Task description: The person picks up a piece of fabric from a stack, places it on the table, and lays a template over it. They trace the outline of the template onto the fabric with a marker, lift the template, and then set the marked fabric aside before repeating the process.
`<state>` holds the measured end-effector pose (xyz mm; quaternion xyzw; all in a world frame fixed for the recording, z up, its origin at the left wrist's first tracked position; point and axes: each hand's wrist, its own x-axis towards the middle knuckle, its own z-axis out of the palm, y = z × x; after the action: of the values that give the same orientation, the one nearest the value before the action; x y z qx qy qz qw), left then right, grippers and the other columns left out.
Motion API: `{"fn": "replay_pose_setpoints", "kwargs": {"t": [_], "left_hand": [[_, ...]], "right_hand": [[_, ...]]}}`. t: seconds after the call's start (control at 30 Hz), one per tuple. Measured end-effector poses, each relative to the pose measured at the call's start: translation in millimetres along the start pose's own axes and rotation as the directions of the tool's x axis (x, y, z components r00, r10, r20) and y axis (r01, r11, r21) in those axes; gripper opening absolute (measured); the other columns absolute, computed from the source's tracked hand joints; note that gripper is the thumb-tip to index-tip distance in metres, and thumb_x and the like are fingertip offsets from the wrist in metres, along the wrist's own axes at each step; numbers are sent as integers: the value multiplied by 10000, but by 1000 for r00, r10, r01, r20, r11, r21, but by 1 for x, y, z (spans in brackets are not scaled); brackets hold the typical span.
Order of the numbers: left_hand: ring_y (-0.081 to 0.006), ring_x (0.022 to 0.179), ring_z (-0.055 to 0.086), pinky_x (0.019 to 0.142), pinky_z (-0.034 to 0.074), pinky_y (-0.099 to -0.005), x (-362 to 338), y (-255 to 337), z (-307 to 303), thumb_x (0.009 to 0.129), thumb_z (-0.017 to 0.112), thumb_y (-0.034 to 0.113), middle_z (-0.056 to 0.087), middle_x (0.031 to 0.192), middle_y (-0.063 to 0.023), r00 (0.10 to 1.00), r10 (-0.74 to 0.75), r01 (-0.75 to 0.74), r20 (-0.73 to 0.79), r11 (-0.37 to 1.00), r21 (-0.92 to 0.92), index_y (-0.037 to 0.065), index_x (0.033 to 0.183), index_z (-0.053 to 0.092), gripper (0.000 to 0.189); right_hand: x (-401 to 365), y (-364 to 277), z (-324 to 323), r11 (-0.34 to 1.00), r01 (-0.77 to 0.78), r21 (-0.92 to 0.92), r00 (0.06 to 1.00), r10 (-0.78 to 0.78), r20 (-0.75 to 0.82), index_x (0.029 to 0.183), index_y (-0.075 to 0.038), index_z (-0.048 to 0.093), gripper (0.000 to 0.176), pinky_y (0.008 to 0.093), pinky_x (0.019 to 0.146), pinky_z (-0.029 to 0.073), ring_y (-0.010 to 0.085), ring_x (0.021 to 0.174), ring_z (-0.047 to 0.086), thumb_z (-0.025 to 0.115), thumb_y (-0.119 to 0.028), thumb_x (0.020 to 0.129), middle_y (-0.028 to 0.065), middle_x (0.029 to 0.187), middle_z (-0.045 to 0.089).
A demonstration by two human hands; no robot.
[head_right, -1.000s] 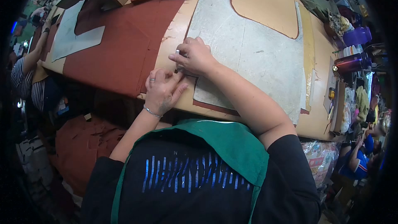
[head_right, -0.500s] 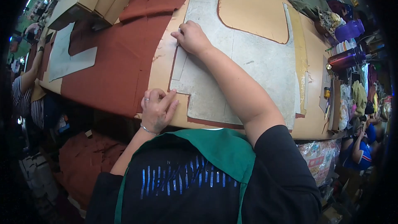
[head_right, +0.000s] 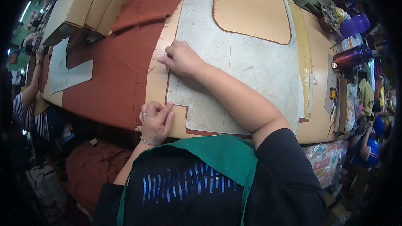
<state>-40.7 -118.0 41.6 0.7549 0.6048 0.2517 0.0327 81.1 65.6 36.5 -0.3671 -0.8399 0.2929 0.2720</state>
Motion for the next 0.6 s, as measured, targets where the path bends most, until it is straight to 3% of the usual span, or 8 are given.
{"fn": "replay_pose_setpoints", "kwargs": {"t": [0.13, 0.33, 0.43, 0.47, 0.57, 0.6], "left_hand": [[-203, 843, 426, 728, 343, -338, -1, -1, 0, 708, 619, 189, 456, 816, -29, 1000, -14, 14, 19, 1000, 6, 116, 937, 646, 243], [-195, 850, 425, 732, 343, -338, -2, -1, 3, 702, 623, 198, 461, 816, -14, 999, -40, 39, 37, 999, 21, 138, 925, 651, 233], [-193, 851, 429, 734, 343, -332, 1, 0, 1, 694, 626, 199, 458, 807, -12, 998, -44, 43, 42, 999, 25, 135, 919, 651, 236], [-194, 851, 430, 735, 343, -331, 1, 0, 1, 688, 629, 199, 458, 808, -12, 999, -41, 40, 35, 999, 24, 135, 917, 651, 239], [-187, 852, 427, 740, 334, -323, 3, 0, 0, 686, 631, 198, 454, 809, -4, 998, -46, 44, 48, 999, 27, 142, 924, 650, 245], [-185, 852, 427, 741, 332, -321, 3, 0, 1, 686, 630, 197, 453, 810, -3, 998, -42, 40, 52, 999, 31, 144, 927, 650, 247]], "right_hand": [[12, 14, -7, 996, -53, -68, 996, 48, -76, 731, 26, 583, 326, 417, 728, 417, 369, 790, 517, 572, -297, 773, 220, 817, 550], [88, 77, -41, 950, -307, -61, 932, 286, -224, 774, 31, 575, 349, 405, 733, 426, 356, 806, 548, 559, -318, 784, 216, 824, 576], [122, 102, -55, 943, -329, 56, 895, 331, -301, 750, 20, 549, 371, 371, 619, 432, 303, 639, 554, 534, -345, 816, 178, 709, 582], [130, 104, -62, 922, -369, 120, 881, 388, -272, 779, 20, 549, 399, 355, 625, 428, 269, 654, 554, 517, -375, 825, 172, 717, 580], [149, 126, -72, 911, -394, 124, 860, 413, -300, 865, 24, 570, 429, 383, 726, 436, 336, 829, 570, 498, -395, 815, 216, 853, 594], [154, 134, -73, 909, -404, 105, 853, 416, -314, 859, 15, 568, 432, 389, 719, 435, 334, 814, 570, 480, -407, 823, 208, 833, 595]]}}
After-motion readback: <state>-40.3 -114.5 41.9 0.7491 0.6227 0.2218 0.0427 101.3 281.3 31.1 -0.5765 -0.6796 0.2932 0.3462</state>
